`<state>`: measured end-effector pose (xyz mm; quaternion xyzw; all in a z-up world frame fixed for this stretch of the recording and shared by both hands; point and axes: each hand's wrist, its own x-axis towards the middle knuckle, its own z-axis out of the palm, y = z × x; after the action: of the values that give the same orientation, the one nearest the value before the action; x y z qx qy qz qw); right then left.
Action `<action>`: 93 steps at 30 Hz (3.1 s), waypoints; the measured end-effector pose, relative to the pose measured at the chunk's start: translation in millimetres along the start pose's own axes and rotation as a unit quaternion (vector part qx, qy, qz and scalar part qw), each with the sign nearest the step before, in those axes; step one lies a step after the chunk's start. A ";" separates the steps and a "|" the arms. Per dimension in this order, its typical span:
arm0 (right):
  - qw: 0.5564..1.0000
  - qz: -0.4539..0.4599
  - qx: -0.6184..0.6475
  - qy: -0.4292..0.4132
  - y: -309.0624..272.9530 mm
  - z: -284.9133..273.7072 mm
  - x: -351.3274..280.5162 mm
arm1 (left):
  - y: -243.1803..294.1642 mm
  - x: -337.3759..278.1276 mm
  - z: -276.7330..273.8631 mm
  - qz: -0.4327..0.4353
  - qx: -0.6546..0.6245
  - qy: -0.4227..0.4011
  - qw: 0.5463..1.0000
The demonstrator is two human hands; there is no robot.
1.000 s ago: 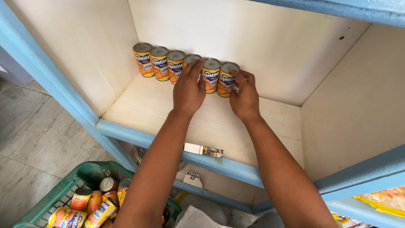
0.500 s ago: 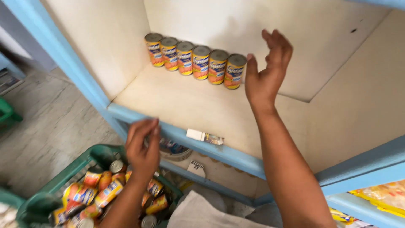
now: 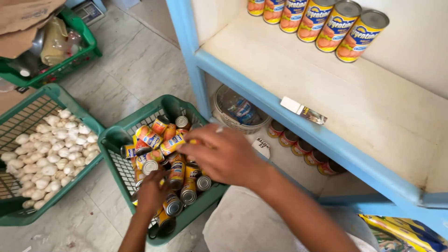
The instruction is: Stocking canned meat products onto a low shelf from a plastic crate.
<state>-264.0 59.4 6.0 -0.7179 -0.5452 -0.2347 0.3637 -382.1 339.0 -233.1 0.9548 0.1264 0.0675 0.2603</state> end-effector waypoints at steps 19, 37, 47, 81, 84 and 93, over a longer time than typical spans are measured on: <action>0.834 0.398 0.021 -0.381 63.2 156.3 -122.7 | -4.2 29.3 69.2 -0.218 -0.148 -0.105 0.959; 0.700 0.542 0.464 0.033 81.1 151.6 -129.6 | 82.9 43.5 32.0 -0.044 -0.538 -0.068 0.839; 0.825 0.371 0.401 0.148 35.6 37.0 -73.8 | 216.7 57.6 -67.3 0.082 -0.550 -0.055 0.829; 0.789 0.564 -0.126 0.208 116.4 -177.2 -110.8 | 481.4 174.7 -14.9 0.394 -0.149 -0.150 0.894; 0.782 0.566 -0.175 0.191 129.1 -179.3 -106.7 | 485.3 186.7 -8.9 0.393 -0.154 -0.152 0.893; 0.753 0.593 -0.219 0.185 164.8 -182.3 -101.9 | 500.2 226.4 17.9 0.441 -0.149 -0.139 0.874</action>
<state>-126.1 -168.1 1.4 -0.8997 0.1338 -0.2135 0.3563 -58.3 -23.5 23.0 0.8608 -0.3573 0.0600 0.3576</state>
